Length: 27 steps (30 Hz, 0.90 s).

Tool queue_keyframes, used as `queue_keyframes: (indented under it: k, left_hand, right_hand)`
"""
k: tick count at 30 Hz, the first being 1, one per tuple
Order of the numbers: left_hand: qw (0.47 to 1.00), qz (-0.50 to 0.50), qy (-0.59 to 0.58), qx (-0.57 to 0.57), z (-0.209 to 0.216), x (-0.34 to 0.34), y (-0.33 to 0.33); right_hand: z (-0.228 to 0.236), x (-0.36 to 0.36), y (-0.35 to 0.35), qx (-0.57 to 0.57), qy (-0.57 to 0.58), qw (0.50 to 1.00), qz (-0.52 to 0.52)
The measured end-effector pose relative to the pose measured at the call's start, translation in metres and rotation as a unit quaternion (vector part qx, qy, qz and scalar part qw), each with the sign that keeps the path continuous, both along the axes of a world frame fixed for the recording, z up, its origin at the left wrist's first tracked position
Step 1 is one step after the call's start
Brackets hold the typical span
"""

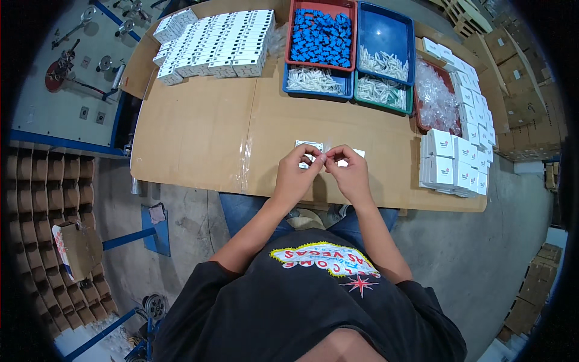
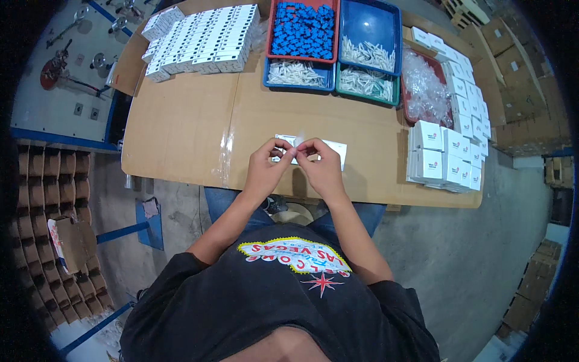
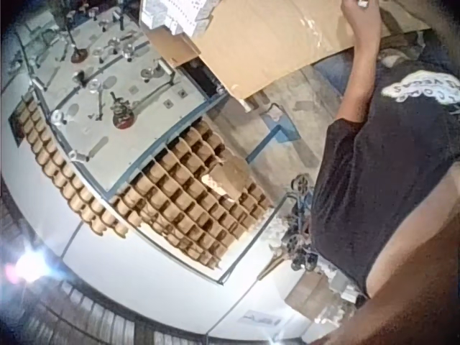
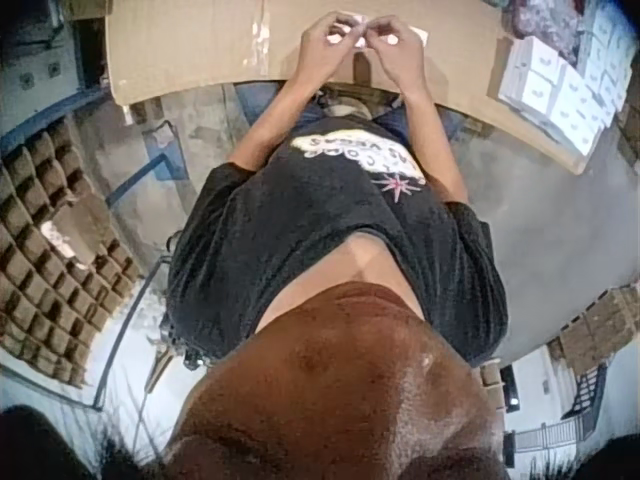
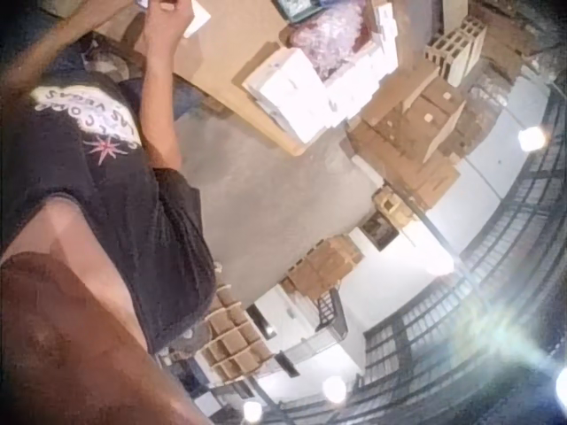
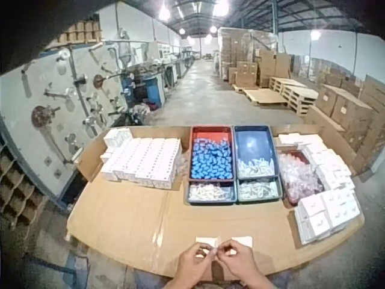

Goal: The person assembles a small white box by inserting a plastic bag containing white components and a blue plastic piece into the box. They then close the box and inspect it.

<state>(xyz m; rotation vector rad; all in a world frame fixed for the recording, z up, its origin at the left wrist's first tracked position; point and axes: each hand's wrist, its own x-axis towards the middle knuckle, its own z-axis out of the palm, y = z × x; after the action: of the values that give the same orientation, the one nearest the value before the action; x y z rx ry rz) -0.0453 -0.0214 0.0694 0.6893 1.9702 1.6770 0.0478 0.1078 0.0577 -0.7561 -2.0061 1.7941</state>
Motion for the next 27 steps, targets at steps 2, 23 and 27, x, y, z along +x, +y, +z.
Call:
queue_keyframes:
  k: [2,23,27]
  left_hand:
    - [1.000,-0.006,-0.016,-0.014,0.000,0.002,-0.001]
    - [0.992,-0.012,-0.120,0.033,-0.027,0.008,-0.002]
    - [0.990,-0.020,-0.140,-0.009,-0.022,0.009,-0.005]
  right_hand:
    - [0.003,0.002,-0.002,-0.015,-0.007,1.000,0.007]
    - [-0.018,0.015,0.014,-0.204,0.009,0.974,0.096]
    - [-0.024,0.018,0.013,-0.221,0.024,0.971,0.083]
